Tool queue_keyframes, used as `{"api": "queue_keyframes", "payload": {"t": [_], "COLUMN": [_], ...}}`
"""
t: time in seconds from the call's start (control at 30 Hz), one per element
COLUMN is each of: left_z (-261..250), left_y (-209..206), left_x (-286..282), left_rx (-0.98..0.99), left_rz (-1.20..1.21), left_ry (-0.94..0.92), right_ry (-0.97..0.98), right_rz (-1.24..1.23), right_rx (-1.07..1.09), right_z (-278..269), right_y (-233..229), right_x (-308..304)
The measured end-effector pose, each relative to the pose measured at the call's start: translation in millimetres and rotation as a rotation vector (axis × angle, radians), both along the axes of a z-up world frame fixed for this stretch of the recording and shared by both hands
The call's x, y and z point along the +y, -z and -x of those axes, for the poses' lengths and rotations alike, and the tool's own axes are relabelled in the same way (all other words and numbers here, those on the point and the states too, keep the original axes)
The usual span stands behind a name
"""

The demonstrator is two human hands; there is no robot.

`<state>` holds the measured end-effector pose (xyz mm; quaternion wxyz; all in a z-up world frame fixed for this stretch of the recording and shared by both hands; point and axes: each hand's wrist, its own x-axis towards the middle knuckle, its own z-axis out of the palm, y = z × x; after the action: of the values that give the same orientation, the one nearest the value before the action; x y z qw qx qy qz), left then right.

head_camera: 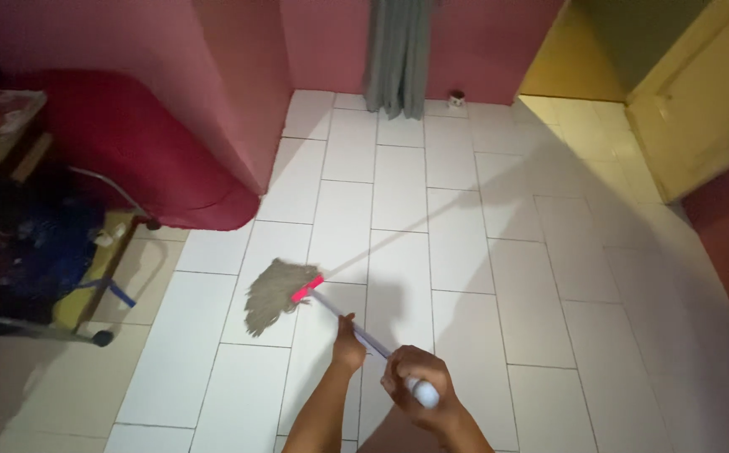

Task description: Mopping a tiled floor in a room using a standard mop

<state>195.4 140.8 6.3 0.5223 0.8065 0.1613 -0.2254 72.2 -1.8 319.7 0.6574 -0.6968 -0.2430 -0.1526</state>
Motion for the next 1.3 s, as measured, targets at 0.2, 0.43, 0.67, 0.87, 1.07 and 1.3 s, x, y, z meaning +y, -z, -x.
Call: {"api": "queue_keyframes", "payload": {"t": [0.2,0.43,0.67,0.87,1.07,1.3], "left_z": [-10,6,49,77,101,96], "left_y": [76,47,41,47,42,-3], "left_x": [-67,-169,-263,-328,-367,-367], "left_rx": [-0.314,-0.308,-0.349,-0.550,-0.341,-0.663], "left_rz": [-0.149,0.066,0.305,0.434,0.269,0.230], "left_ry": [0.375,0.692,0.783,1.001,1.120,1.353], "right_ry": [0.173,0.351,0.630,0.970,1.185,1.068], "right_rz": [0.279,0.279,0.274,0.298,0.317,0.274], "right_rx": [-0.143,0.007,-0.003,0.072,0.099,-0.166], "right_z": [19,47,85,110,124,145], "right_y": [-6,-21,-18,-30,-38,-32], "right_x": [-35,-84,-131,-145,-158,-186]}}
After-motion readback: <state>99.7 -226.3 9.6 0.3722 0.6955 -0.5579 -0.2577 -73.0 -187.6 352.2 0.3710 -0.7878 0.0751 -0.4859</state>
